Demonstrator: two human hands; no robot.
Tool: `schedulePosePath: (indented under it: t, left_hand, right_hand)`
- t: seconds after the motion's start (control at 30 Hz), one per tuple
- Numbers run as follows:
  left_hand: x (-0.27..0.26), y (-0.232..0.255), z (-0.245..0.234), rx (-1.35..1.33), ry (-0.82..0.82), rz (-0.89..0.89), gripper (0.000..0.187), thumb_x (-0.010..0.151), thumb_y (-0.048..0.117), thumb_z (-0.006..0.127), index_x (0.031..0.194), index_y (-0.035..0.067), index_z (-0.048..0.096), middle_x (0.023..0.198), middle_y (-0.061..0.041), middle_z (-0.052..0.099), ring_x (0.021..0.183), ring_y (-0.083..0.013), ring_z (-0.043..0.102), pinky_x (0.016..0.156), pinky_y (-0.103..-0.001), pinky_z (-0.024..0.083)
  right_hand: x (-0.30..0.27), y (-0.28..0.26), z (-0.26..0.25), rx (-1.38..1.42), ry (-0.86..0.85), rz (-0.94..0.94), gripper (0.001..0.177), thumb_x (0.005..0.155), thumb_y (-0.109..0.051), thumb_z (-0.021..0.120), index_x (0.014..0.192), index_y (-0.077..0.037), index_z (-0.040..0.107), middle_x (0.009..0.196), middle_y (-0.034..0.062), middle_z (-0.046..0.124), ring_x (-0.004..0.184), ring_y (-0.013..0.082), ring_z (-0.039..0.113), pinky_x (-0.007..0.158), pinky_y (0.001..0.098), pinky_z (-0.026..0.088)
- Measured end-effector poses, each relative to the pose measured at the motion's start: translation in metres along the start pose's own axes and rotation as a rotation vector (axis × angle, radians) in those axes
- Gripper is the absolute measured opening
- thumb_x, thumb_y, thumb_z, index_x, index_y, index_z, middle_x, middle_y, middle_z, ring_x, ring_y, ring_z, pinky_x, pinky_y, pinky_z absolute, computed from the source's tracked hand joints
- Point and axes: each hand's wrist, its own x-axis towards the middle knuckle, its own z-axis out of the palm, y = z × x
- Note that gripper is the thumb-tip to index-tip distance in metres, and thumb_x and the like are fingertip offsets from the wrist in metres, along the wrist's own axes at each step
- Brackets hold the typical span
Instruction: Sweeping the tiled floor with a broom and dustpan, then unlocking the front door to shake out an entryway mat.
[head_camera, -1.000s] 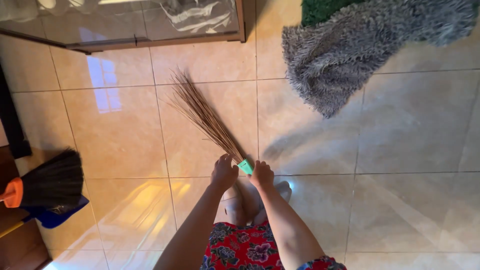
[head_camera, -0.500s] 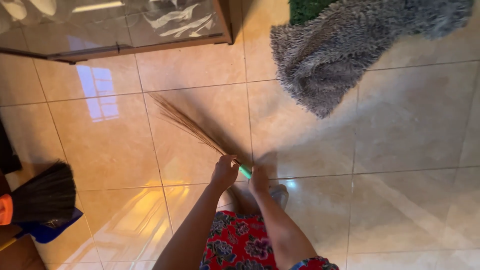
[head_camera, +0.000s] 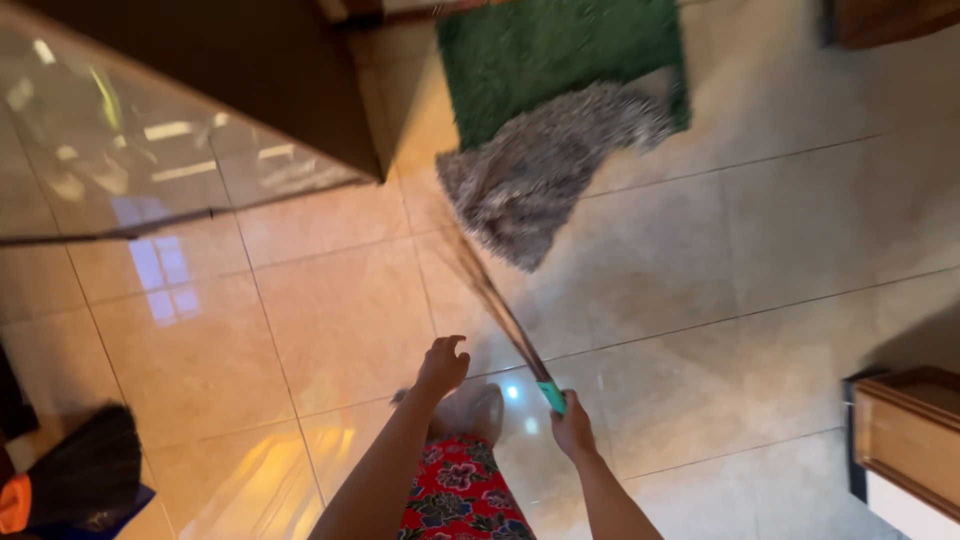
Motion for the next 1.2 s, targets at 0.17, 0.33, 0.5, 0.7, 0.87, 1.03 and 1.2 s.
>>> schedulePosePath:
  t: [0.17, 0.33, 0.5, 0.7, 0.87, 1.03, 1.2]
  left_hand:
    - [-0.004, 0.079, -0.038, 0.007, 0.012, 0.026, 0.05, 0.089, 0.03, 0.062, 0.137, 0.016, 0.057, 0.141, -0.023, 0.054, 0.123, -0.0438, 0.058, 0.105, -0.049, 0.048]
    - [0.026, 0.102, -0.057, 0.028, 0.038, 0.028, 0.056, 0.089, 0.035, 0.065, 0.141, 0.015, 0.055, 0.141, -0.027, 0.053, 0.125, -0.0433, 0.058, 0.107, -0.047, 0.048]
    - [0.072, 0.108, -0.08, 0.03, 0.045, -0.082, 0.067, 0.087, 0.051, 0.068, 0.142, 0.013, 0.056, 0.116, -0.024, 0.073, 0.11, -0.0371, 0.071, 0.101, -0.046, 0.053]
    - [0.143, 0.16, -0.112, -0.062, -0.091, -0.342, 0.081, 0.083, 0.058, 0.067, 0.149, 0.015, 0.049, 0.116, -0.021, 0.071, 0.101, -0.0356, 0.077, 0.094, -0.046, 0.058]
    - [0.21, 0.179, -0.111, -0.074, 0.082, -0.171, 0.081, 0.082, 0.06, 0.07, 0.143, 0.009, 0.055, 0.121, -0.023, 0.071, 0.114, -0.0371, 0.07, 0.101, -0.045, 0.052]
    - [0.256, 0.207, -0.122, -0.055, 0.124, -0.197, 0.085, 0.078, 0.056, 0.076, 0.147, 0.014, 0.051, 0.135, -0.025, 0.058, 0.124, -0.0415, 0.056, 0.104, -0.046, 0.046]
    - [0.297, 0.202, -0.118, -0.104, 0.121, -0.139, 0.083, 0.077, 0.058, 0.074, 0.146, 0.015, 0.056, 0.14, -0.015, 0.066, 0.132, -0.0353, 0.062, 0.112, -0.044, 0.047]
  right_hand:
    - [-0.021, -0.019, -0.092, 0.067, 0.152, 0.134, 0.05, 0.085, -0.02, 0.073, 0.128, -0.009, 0.05, 0.111, 0.0227, 0.071, 0.104, 0.0439, 0.068, 0.087, 0.0503, 0.055]
    - [0.01, -0.062, -0.158, 0.064, 0.241, 0.269, 0.06, 0.082, -0.03, 0.078, 0.129, -0.009, 0.049, 0.109, 0.0218, 0.073, 0.103, 0.0434, 0.069, 0.089, 0.0512, 0.054]
    - [0.059, -0.122, -0.213, 0.177, 0.383, 0.238, 0.055, 0.091, -0.042, 0.07, 0.133, -0.011, 0.05, 0.104, 0.0232, 0.074, 0.099, 0.0457, 0.069, 0.087, 0.0531, 0.054]
    - [0.12, -0.173, -0.253, 0.232, 0.327, 0.223, 0.055, 0.089, -0.045, 0.069, 0.131, -0.013, 0.054, 0.093, 0.0195, 0.076, 0.084, 0.0367, 0.074, 0.079, 0.048, 0.056]
    - [0.176, -0.206, -0.257, 0.444, 0.256, 0.137, 0.05, 0.088, -0.037, 0.073, 0.125, -0.009, 0.057, 0.085, 0.0112, 0.072, 0.068, 0.0243, 0.071, 0.065, 0.0397, 0.057]
    - [0.26, -0.238, -0.24, 0.461, 0.285, -0.024, 0.047, 0.086, -0.027, 0.078, 0.121, -0.004, 0.058, 0.078, 0.0083, 0.069, 0.064, 0.0184, 0.067, 0.059, 0.034, 0.053]
    - [0.329, -0.255, -0.214, 0.66, 0.188, -0.122, 0.048, 0.083, -0.022, 0.078, 0.122, -0.003, 0.057, 0.086, 0.0094, 0.068, 0.067, 0.0191, 0.066, 0.061, 0.0366, 0.054]
